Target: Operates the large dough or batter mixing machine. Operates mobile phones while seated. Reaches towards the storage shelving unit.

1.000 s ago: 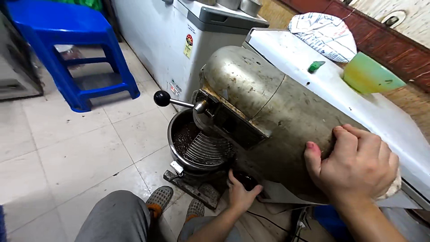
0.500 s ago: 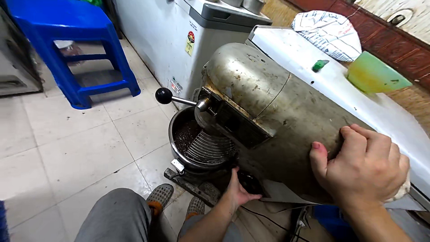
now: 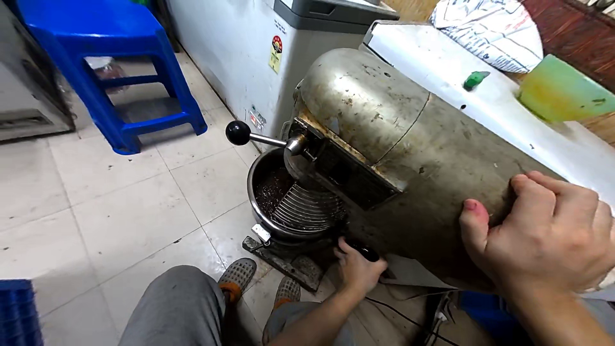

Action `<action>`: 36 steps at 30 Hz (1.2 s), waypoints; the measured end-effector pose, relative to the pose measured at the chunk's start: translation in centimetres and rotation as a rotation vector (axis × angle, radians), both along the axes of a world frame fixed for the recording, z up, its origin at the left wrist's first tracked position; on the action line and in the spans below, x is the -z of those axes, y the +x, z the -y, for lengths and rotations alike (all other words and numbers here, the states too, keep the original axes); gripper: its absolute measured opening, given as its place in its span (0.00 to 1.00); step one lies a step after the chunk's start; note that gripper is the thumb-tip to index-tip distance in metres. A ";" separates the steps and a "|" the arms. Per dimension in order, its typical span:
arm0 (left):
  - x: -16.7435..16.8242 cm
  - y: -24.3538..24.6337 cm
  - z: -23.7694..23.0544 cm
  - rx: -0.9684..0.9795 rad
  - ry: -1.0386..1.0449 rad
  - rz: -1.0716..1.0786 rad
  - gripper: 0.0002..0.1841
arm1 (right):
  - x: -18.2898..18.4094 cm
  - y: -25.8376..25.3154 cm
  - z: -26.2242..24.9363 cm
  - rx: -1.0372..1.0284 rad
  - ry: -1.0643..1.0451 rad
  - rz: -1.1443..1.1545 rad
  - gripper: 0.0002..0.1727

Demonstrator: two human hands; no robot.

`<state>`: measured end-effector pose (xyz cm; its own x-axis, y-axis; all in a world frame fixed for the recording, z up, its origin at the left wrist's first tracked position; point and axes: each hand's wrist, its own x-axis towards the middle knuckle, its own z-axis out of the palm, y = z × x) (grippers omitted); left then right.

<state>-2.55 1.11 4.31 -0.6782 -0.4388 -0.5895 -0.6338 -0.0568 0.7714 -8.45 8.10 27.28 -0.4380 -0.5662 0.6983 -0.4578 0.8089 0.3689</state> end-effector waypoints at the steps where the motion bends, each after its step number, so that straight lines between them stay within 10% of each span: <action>1: 0.3 0.3 0.0 0.012 -0.012 -0.029 0.72 | 0.0 0.0 0.0 0.003 0.002 0.004 0.42; 5: 2.5 1.8 -0.4 -0.175 0.233 -0.263 0.68 | -0.3 0.2 0.0 0.006 0.010 0.008 0.42; 8: 3.1 1.6 -0.1 -0.410 0.898 -0.180 0.50 | -0.2 0.1 -0.2 0.007 0.015 -0.006 0.43; 11: 3.2 0.9 0.8 -0.418 1.426 -0.124 0.62 | -0.2 0.2 -0.2 0.012 0.022 -0.001 0.43; 20: 3.0 -0.7 1.8 -0.569 1.614 -0.075 0.50 | -0.1 0.2 0.0 0.013 0.021 -0.036 0.42; 24: 2.9 -0.8 1.4 -0.441 1.244 -0.102 0.37 | -0.1 0.3 0.0 0.016 0.024 -0.055 0.42; 29: 1.5 -0.5 -0.2 -0.145 0.108 -0.101 0.72 | -0.2 0.5 0.3 0.032 0.026 -0.042 0.41; 36: 3.7 1.5 0.1 0.019 -0.163 -0.290 0.77 | 0.0 0.2 0.3 0.011 0.007 -0.068 0.40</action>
<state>-1.03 0.97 0.58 -0.8164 -0.4971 -0.2941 -0.3864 0.0918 0.9177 -8.23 7.79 27.32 -0.3957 -0.5664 0.7229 -0.4228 0.8111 0.4041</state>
